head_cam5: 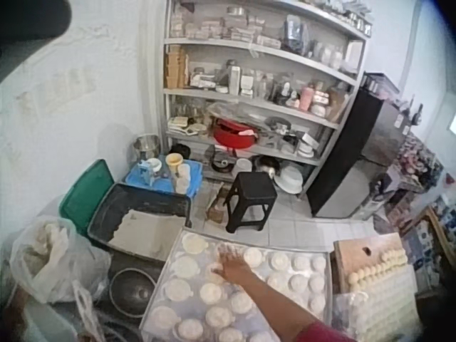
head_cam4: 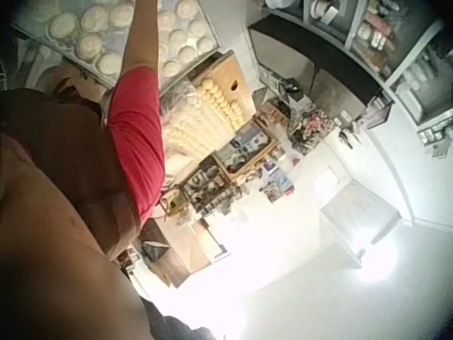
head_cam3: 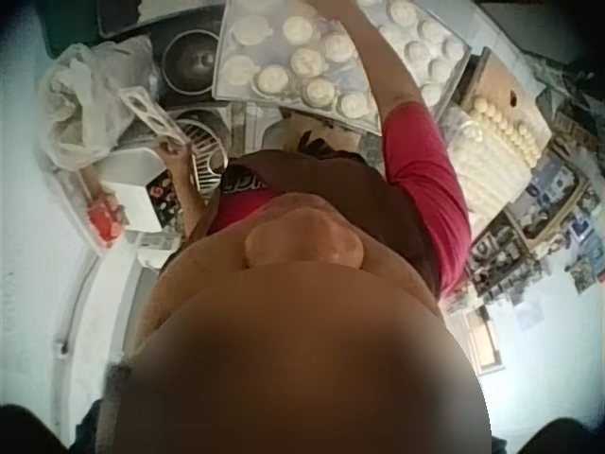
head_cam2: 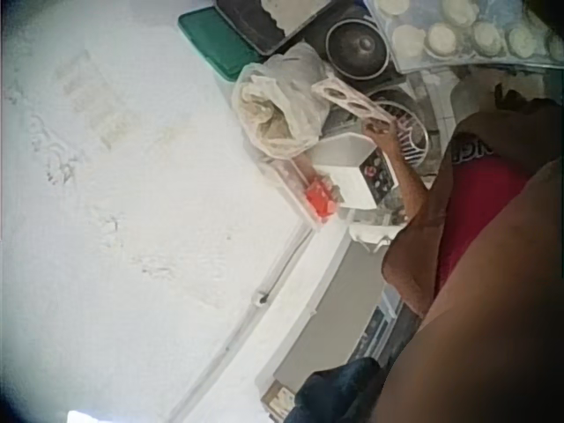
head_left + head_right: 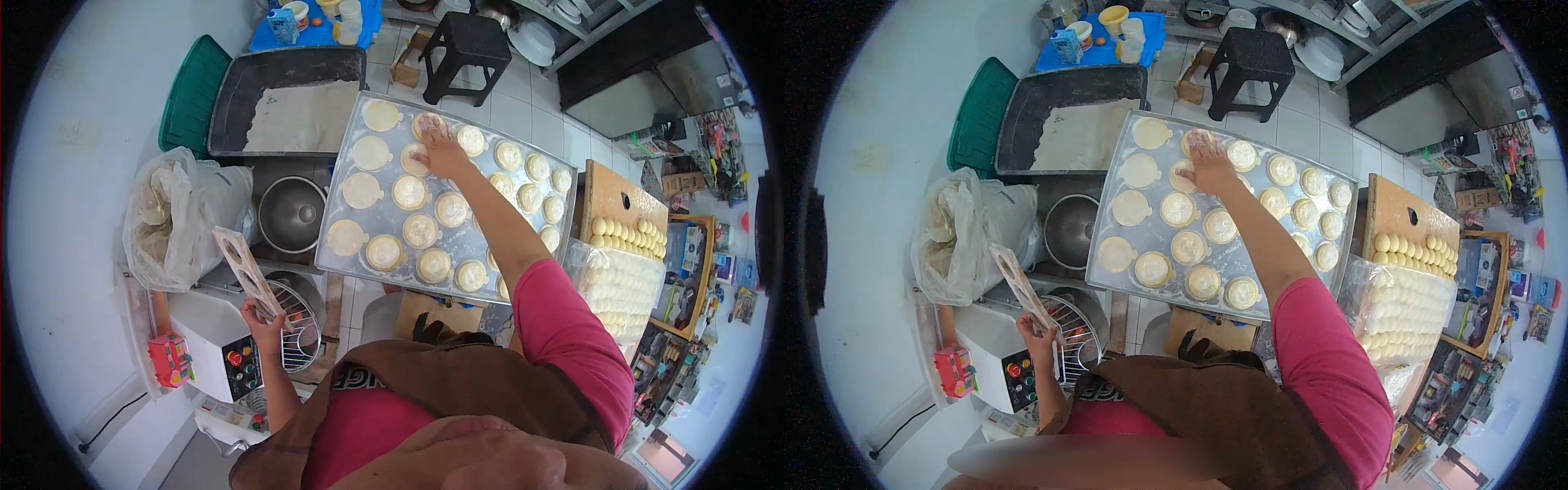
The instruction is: The person places individual balls of dough into a circular wooden mold, flattens them with their hands to shape them, and then transfers the shaped dough rounds onto a large metal baking tray. They repeat this process for multiple pieces of dough.
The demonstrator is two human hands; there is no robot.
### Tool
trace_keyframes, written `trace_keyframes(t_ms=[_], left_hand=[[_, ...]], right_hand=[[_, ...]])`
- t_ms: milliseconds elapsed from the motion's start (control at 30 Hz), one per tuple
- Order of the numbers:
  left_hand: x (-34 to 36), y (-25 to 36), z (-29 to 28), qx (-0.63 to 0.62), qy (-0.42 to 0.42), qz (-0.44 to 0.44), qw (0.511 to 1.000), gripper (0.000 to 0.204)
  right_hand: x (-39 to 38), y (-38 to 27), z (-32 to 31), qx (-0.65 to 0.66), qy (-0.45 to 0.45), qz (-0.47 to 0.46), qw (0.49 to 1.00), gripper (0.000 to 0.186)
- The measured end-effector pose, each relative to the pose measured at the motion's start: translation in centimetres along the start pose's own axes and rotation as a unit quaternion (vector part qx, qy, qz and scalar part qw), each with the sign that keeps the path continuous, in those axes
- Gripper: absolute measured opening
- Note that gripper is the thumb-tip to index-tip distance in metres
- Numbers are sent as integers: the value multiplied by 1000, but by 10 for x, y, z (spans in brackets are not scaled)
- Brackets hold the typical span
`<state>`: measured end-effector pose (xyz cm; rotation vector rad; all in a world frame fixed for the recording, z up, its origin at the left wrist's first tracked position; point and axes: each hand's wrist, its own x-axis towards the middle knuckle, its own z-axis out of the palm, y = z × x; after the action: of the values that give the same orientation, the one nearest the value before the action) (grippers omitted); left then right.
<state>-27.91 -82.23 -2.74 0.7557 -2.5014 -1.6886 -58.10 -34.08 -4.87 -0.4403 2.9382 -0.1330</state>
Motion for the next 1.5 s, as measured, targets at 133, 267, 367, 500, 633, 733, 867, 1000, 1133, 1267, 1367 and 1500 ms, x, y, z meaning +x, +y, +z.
trace_keyframes(t_ms=[133,267,367,500,633,733,867,1000,1133,1267,1367,1500], left_hand=[[-4,-6,-3,-37,-5,-1,999,78],[-2,-17,-13,-10,-1,34,999,78],[3,-4,-10,-8,-10,53,999,79],[16,19,5,-22,-42,80,996,84],[27,62,29,63,-70,128,987,94],[30,88,52,28,-118,171,978,92],[24,129,99,-32,-218,213,952,82],[11,168,161,14,-283,291,914,81],[-26,202,224,105,-367,406,830,80],[-113,234,314,151,-447,489,734,82],[-205,246,381,189,-520,526,646,83],[-330,242,452,206,-603,572,516,82]], right_hand=[[-1,-9,-12,-8,17,3,1000,85],[-1,-5,-22,46,44,-7,998,81],[-11,13,-44,146,160,2,976,75],[-78,32,-71,300,237,89,920,63],[-185,51,-58,349,247,164,889,47],[-279,60,-59,339,282,228,868,41],[-414,87,-41,335,364,383,780,34],[-535,99,-18,331,417,539,652,34],[-639,80,-1,205,380,602,672,33],[-746,58,28,150,399,633,646,32],[-821,41,48,110,396,682,605,33],[-887,12,38,74,267,751,599,33]])
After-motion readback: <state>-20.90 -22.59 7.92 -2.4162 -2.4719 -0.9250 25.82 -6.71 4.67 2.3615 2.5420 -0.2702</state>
